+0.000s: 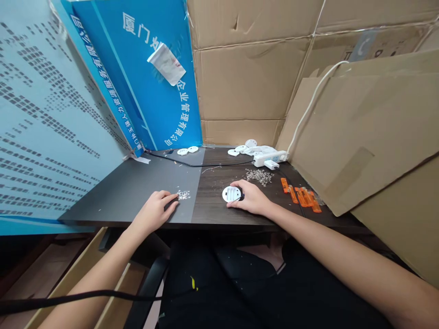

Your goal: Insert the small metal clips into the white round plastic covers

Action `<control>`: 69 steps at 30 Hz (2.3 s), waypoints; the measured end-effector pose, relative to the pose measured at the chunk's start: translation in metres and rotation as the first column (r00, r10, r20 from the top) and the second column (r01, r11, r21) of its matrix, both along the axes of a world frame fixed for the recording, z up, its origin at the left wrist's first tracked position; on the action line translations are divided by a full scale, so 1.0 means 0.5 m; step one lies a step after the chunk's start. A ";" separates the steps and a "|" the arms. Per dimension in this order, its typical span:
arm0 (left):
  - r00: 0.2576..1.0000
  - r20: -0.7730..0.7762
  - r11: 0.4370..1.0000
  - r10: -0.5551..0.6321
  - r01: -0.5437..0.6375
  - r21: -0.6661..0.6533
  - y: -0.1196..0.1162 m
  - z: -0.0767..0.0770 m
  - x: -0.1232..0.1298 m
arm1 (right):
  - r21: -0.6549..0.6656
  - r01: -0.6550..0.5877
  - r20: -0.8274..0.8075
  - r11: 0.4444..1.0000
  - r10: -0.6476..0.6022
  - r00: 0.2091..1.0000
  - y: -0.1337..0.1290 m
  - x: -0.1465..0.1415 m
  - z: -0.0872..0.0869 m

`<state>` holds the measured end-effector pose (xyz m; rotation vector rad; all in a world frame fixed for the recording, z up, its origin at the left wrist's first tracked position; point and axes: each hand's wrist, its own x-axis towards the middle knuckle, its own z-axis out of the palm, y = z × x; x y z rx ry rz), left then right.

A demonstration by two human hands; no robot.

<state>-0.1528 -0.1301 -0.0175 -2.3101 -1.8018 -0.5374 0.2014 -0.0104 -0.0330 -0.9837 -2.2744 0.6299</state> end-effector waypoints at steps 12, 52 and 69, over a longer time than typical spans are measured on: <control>1.000 -0.003 1.000 0.005 -0.006 -0.022 -0.024 0.011 0.003 | 0.012 -0.018 -0.011 1.000 0.018 1.000 0.002 0.000 -0.004; 0.795 0.457 0.899 -0.398 0.438 0.021 0.201 0.103 0.240 | 0.073 -0.030 -0.034 0.997 0.033 0.999 0.029 0.023 0.005; 0.752 0.453 0.802 -0.479 0.585 -0.124 0.292 0.035 0.260 | 0.021 -0.007 -0.024 1.000 0.008 1.000 0.042 0.028 -0.005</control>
